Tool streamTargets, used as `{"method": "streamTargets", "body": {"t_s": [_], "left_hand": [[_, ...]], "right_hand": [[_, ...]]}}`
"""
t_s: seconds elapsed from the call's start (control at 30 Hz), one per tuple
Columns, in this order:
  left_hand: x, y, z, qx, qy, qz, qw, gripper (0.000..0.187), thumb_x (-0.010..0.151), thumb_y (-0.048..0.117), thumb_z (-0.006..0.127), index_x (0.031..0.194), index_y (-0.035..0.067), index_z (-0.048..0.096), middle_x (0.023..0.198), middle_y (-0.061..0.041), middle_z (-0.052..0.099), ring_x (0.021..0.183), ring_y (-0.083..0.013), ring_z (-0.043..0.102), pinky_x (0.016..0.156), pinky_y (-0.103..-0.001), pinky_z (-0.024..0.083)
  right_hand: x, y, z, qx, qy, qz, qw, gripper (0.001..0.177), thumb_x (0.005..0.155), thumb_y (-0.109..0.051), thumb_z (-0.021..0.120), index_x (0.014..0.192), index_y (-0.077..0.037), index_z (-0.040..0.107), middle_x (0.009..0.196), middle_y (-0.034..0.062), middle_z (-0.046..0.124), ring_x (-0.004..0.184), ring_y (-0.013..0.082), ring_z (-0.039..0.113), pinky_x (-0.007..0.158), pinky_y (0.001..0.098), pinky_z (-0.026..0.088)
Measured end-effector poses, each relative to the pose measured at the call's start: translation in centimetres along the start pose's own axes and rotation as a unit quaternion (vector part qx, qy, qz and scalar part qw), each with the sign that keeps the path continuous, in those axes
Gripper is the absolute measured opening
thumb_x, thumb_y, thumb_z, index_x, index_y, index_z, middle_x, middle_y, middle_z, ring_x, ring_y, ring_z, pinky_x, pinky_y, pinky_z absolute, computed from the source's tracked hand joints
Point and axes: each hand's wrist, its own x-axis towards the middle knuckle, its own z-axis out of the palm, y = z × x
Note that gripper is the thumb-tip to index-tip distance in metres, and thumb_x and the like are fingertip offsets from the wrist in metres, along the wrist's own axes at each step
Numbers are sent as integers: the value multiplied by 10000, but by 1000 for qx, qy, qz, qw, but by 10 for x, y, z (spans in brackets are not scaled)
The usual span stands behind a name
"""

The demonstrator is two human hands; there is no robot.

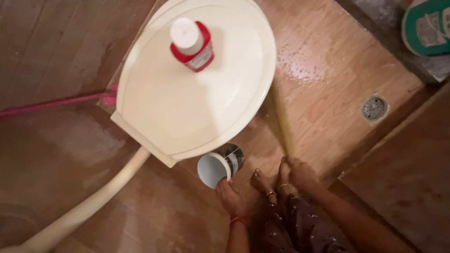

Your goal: The person sweeps the bathroom floor by hand using a small broom, repeatedly pouring water from a small container onto the floor while sweeping the surface.

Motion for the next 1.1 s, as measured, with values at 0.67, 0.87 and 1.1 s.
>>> {"method": "streamTargets", "body": {"t_s": [0.67,0.87,1.1], "left_hand": [[12,49,37,12,-84,60,995,222,956,112,599,1128,-11,668,1171,-208,673,1144,-407,585,994,-501,459],[13,73,36,12,-72,81,994,227,901,74,598,1094,-26,661,1144,-219,675,1141,-414,587,1034,-528,433],[7,75,25,2,-89,83,993,278,856,51,586,1109,-33,666,1126,-231,677,1117,-436,591,1002,-523,461]], "right_hand": [[22,50,-67,-74,57,56,994,412,1011,-276,500,1419,-326,519,1184,195,624,990,336,681,809,473,582],[-32,27,-35,-159,-149,-128,968,565,1043,-162,425,1552,-403,375,1209,170,638,1049,290,712,835,420,639],[35,152,-57,-150,-42,20,987,561,1038,-171,442,1549,-396,386,1265,171,614,1089,304,689,869,448,610]]}}
